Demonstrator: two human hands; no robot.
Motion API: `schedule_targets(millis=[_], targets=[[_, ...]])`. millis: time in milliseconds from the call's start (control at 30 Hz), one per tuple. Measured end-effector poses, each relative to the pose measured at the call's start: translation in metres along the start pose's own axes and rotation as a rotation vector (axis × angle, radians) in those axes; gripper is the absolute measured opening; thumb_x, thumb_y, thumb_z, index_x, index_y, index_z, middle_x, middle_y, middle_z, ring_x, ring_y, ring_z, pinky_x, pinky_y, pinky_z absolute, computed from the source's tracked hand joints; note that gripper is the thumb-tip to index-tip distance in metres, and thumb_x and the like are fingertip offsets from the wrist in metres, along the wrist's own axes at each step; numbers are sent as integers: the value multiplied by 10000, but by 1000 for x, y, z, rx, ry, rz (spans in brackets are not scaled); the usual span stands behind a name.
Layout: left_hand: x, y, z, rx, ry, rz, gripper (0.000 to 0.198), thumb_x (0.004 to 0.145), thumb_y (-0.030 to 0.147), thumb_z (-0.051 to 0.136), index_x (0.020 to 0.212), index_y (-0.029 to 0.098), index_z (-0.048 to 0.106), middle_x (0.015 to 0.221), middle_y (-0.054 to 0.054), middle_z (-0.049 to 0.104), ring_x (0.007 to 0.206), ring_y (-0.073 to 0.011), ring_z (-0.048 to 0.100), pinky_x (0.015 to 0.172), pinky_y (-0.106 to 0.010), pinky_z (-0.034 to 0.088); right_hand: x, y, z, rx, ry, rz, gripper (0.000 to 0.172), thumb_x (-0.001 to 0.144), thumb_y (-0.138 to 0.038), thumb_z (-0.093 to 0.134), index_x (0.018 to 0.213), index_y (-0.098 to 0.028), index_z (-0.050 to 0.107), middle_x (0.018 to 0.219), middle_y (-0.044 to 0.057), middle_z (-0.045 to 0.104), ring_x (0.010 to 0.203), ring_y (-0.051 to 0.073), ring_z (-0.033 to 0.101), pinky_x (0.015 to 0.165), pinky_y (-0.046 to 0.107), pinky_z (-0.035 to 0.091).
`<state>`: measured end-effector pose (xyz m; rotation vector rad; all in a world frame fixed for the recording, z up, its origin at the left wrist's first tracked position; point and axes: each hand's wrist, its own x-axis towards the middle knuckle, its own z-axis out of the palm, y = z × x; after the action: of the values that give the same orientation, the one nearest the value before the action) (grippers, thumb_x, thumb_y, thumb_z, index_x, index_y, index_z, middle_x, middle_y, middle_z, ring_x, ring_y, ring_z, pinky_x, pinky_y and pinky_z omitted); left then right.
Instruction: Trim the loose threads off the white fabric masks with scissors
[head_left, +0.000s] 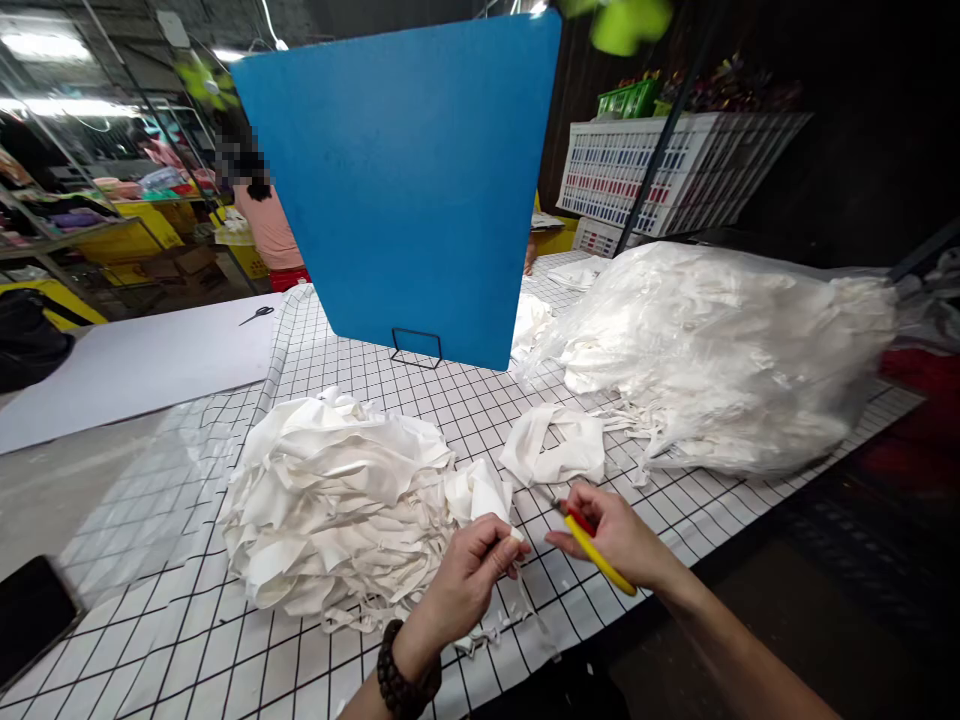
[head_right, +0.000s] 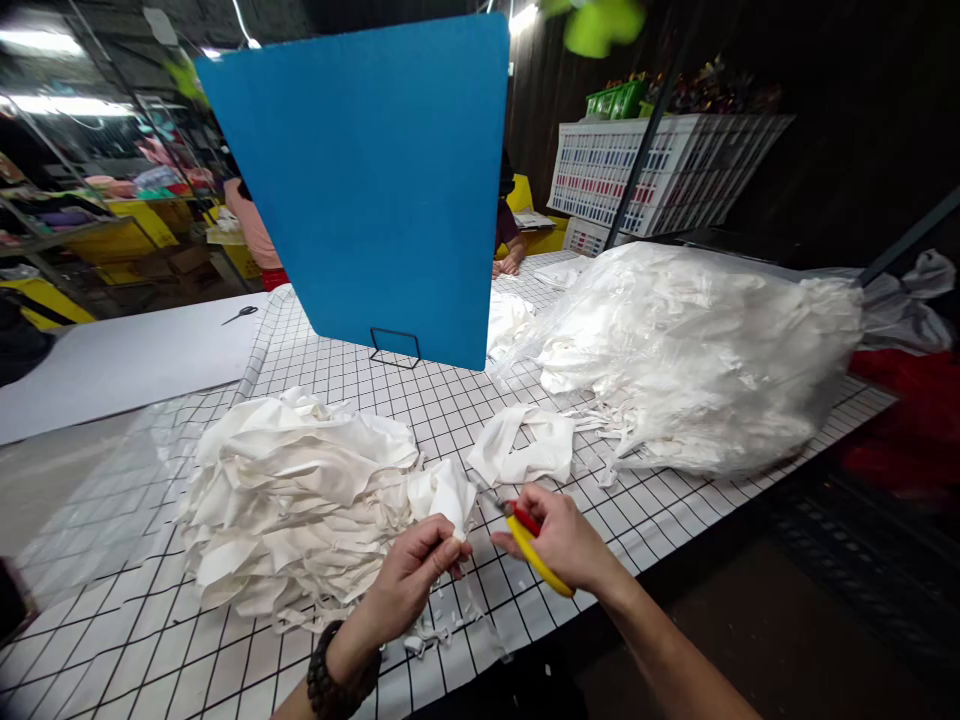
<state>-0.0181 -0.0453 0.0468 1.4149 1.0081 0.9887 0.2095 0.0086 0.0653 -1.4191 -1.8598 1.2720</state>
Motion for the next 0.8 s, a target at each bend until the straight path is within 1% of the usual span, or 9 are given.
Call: schedule_targets(millis=[67, 167, 267, 333, 400, 533, 600, 667, 800], targets=[[-3, -4, 10, 87, -42, 38, 299, 963, 365, 487, 845, 150, 657, 804, -44, 621, 732, -141, 589, 702, -240, 450, 13, 11, 1, 204, 40, 113, 425, 659, -402, 797, 748, -221, 423, 714, -33, 590, 573, 111, 528, 539, 247, 449], [-5, -9, 28, 237, -93, 83, 284, 973, 324, 467, 843, 160, 659, 795, -44, 630, 768, -147, 580, 734, -242, 439, 35, 23, 22, 342, 15, 260, 442, 629, -402, 812, 772, -213, 438, 730, -3, 633, 562, 139, 592, 507, 266, 473], [-8, -13, 39, 291, -163, 128, 245, 972, 276, 460, 875, 173, 660, 902, -64, 670, 869, -163, 604, 810, -256, 455, 50, 28, 52, 357, -18, 267, 447, 543, -315, 850, 722, -203, 456, 602, -47, 578, 499, 120, 543, 461, 240, 430], [-10, -14, 38, 304, -172, 139, 215, 959, 277, 487, 894, 191, 673, 1048, -77, 672, 989, -180, 610, 907, -282, 450, 55, 29, 60, 364, 14, 218, 450, 491, -250, 861, 698, -199, 464, 609, -57, 569, 527, 110, 528, 487, 230, 424], [-10, -18, 32, 336, -60, 99, 210, 949, 308, 504, 898, 206, 680, 1133, -83, 642, 1045, -196, 603, 941, -311, 453, 58, 27, 50, 389, 67, 164, 433, 504, -259, 851, 720, -201, 481, 674, -45, 588, 589, 120, 545, 535, 239, 442], [0, -35, 18, 508, 326, 7, 193, 913, 305, 541, 1049, 196, 623, 1190, -123, 561, 1121, -252, 554, 933, -393, 470, 61, 14, 4, 462, 151, 75, 424, 578, -339, 831, 818, -212, 505, 820, -18, 613, 709, 135, 584, 651, 265, 483], [11, -46, 17, 608, 343, 12, 383, 836, 268, 633, 1202, 195, 551, 1259, -131, 523, 1191, -283, 500, 990, -446, 428, 61, 3, -15, 493, 150, 34, 418, 596, -345, 831, 827, -211, 510, 835, -18, 615, 717, 126, 586, 671, 261, 483], [23, -54, 18, 652, 283, -6, 479, 781, 212, 669, 1241, 204, 537, 1234, -117, 544, 1169, -296, 497, 997, -471, 401, 61, -9, -26, 522, 118, -18, 403, 612, -333, 834, 825, -205, 516, 831, -15, 627, 697, 119, 584, 656, 257, 478], [41, -55, 9, 601, 225, -44, 162, 810, 129, 570, 925, 184, 669, 999, -96, 620, 1030, -287, 525, 943, -456, 391, 59, -26, -45, 511, 125, -129, 349, 668, -295, 812, 849, -198, 530, 865, 9, 663, 728, 130, 600, 656, 265, 475]])
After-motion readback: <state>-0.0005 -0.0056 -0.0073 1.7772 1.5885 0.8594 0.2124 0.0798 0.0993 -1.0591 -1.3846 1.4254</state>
